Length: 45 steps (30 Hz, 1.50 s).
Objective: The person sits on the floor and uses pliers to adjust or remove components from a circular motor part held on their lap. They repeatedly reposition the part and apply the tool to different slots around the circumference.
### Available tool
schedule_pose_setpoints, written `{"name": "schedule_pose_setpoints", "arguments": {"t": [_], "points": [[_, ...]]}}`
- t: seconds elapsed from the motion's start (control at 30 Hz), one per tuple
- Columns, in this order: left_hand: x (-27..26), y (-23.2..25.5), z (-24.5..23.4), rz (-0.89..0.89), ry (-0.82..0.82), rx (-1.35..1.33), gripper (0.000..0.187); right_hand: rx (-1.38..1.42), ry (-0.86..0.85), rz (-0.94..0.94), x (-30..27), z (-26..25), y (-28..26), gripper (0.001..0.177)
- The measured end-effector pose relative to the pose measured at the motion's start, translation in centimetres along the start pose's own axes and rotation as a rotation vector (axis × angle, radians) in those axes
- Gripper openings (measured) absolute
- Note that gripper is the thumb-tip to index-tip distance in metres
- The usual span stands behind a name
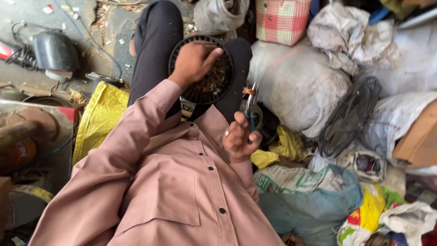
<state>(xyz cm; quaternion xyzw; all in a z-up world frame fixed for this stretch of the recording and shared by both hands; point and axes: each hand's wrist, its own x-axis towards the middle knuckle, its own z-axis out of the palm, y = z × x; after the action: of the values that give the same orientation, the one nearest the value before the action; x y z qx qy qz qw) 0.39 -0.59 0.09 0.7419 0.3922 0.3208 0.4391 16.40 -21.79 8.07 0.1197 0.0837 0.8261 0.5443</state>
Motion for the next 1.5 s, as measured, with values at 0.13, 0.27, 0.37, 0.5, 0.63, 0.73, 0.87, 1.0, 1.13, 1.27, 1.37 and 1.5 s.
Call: {"name": "schedule_pose_setpoints", "arguments": {"t": [0.13,0.27,0.37,0.5,0.63,0.73,0.87,1.0,1.13,1.27,1.37,1.5], "points": [[-0.9,0.8,-0.2,-0.030,0.146,0.022,0.045,-0.107,0.294,-0.136,-3.8,-2.1,-4.5,0.033],[-1.3,1.3,0.6,-0.045,0.241,0.076,0.040,-0.156,0.534,-0.167,-8.5,-4.8,-9.5,0.033],[-1.2,1.6,0.1,-0.036,0.226,0.077,0.039,-0.186,0.658,-0.172,-11.1,-7.2,-12.2,0.037],[-0.8,1.6,0.0,-0.050,0.186,0.061,0.038,-0.244,0.730,-0.202,-12.8,-8.7,-14.1,0.039],[-0.7,0.9,0.2,-0.008,0.169,0.077,0.039,-0.276,0.741,-0.213,-12.7,-7.5,-13.5,0.042],[0.7,0.8,-0.6,-0.055,0.071,0.105,0.042,-0.324,0.728,-0.155,-10.1,-4.3,-11.3,0.046],[2.3,1.1,-1.9,-0.166,-0.147,0.154,0.049,-0.409,0.711,0.071,-5.9,-0.2,-6.8,0.054],[1.9,-1.5,-1.3,0.049,-0.142,0.109,0.050,-0.433,0.726,0.267,-2.7,-0.2,-4.0,0.059],[1.3,-1.8,-0.5,0.157,-0.174,0.070,0.051,-0.475,0.776,0.399,-1.9,-0.9,-2.8,0.061],[1.2,-2.0,-0.7,0.166,-0.140,0.072,0.051,-0.520,0.812,0.456,-1.0,-1.2,-2.9,0.060],[0.9,-2.5,-0.4,0.183,-0.111,0.067,0.050,-0.506,0.818,0.460,-1.1,-1.2,-3.0,0.060],[0.9,-2.4,-0.4,0.173,-0.100,0.064,0.049,-0.496,0.834,0.462,-1.2,-1.1,-3.5,0.059]]}}
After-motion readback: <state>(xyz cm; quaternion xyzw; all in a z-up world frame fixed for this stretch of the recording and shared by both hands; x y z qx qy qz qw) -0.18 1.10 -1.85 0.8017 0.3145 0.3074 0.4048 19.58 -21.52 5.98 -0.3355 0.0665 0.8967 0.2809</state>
